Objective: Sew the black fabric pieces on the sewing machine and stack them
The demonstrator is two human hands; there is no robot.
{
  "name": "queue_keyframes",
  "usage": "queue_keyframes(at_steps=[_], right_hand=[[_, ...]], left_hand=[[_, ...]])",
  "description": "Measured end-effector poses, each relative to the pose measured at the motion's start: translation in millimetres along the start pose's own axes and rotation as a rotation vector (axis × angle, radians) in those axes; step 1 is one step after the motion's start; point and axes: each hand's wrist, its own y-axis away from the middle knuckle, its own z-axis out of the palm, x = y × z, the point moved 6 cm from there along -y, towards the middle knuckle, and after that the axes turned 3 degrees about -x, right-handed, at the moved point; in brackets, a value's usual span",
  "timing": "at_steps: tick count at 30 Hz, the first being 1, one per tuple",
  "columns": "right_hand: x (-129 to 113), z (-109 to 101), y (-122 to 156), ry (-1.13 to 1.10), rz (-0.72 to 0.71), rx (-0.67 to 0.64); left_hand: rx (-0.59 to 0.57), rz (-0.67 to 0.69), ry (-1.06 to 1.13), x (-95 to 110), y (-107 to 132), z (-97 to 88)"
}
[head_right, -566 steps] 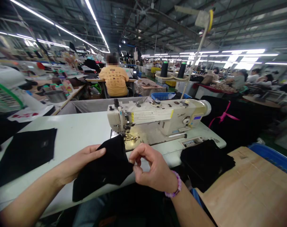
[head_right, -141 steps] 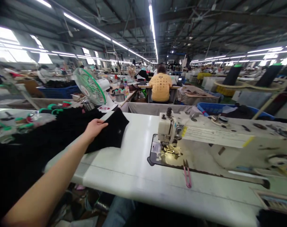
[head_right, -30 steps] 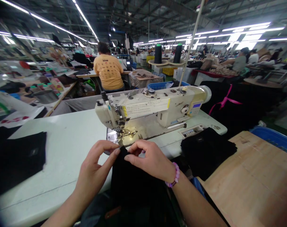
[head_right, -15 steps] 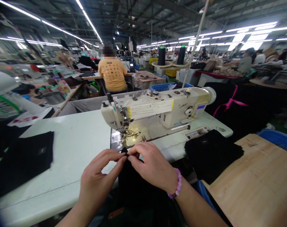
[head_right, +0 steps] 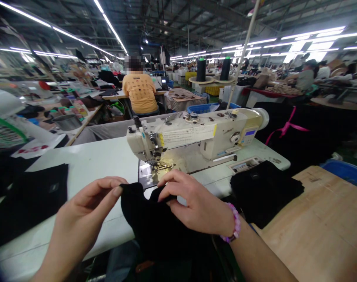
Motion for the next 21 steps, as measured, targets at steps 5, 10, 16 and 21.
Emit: queue_keyframes(at_steps=[5,10,16,21], right_hand=[[7,-1,-2,0.358,0.096,0.122],[3,-5,-4,0.174,-0.045,0.202],[18,-6,-2,-0.126,0.070,0.252],[30,2,-1,-0.309,0.233,0.351]], left_hand=[[0.107,-0.028,0.014,2,3,-10.5],[0.103,-0.067,0.042,-3,-1,-8.4],[0.130,-0.104,0.066,-12,-5,-13.1],[0.135,-0.135,0.089,-21,3,-21.3]])
